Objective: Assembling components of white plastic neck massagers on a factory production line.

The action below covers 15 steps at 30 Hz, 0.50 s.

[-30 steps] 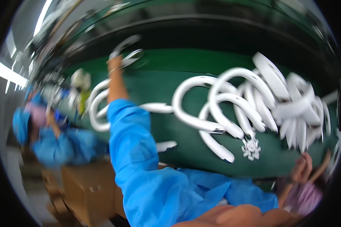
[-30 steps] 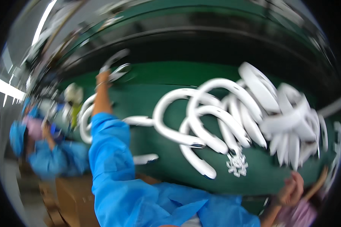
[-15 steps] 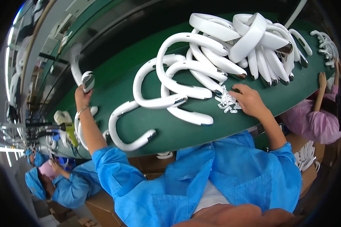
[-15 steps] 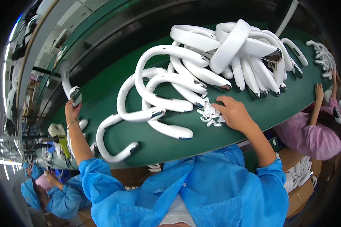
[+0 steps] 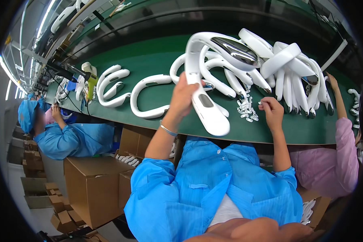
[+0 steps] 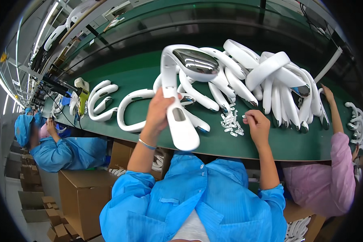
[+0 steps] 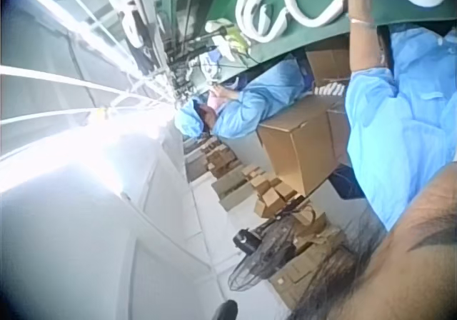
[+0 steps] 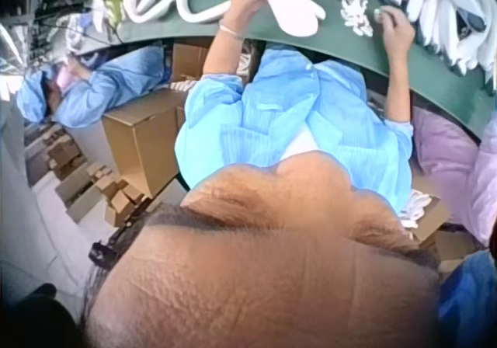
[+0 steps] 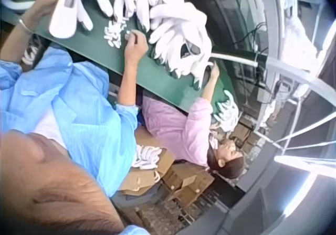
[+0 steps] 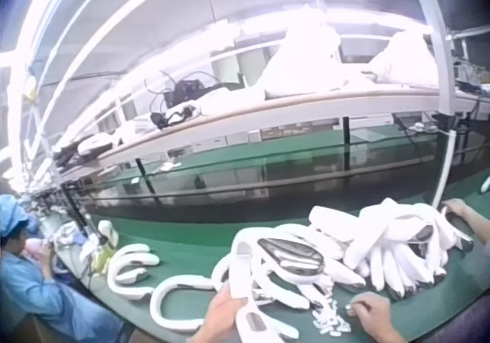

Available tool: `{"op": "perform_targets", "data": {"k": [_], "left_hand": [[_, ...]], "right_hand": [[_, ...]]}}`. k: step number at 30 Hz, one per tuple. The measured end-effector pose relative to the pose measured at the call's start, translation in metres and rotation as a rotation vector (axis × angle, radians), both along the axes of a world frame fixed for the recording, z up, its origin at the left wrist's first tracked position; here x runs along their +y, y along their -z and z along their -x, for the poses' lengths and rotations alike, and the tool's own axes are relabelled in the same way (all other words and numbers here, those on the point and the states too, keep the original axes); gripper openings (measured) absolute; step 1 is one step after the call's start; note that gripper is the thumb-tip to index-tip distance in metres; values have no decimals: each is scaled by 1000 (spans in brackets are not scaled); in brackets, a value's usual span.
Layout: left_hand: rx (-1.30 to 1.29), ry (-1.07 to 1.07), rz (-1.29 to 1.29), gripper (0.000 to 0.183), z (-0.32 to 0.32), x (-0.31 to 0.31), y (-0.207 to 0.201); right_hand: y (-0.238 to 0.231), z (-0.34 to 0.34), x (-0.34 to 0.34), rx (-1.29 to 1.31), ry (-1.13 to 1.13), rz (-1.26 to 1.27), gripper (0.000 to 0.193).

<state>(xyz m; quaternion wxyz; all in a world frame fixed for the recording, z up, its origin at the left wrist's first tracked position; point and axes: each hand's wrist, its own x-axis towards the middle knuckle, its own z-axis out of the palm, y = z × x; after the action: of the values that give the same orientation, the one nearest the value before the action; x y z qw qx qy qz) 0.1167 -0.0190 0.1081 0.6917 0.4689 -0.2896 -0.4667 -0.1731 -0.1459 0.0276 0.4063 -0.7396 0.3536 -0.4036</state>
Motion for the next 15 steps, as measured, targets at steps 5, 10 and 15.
{"op": "perform_targets", "data": {"k": [5,10,15], "left_hand": [[210,244,-21,38,50,-5,-2],[251,403,-203,34,77,-12,-16],[247,414,-232,34,96,-11,-28]], "right_hand": [[-57,-12,36,-625,-192,-680,14],[-86,-30,30,-545,-171,-619,16],[-93,-44,20,-618,-203,-541,15]]}}
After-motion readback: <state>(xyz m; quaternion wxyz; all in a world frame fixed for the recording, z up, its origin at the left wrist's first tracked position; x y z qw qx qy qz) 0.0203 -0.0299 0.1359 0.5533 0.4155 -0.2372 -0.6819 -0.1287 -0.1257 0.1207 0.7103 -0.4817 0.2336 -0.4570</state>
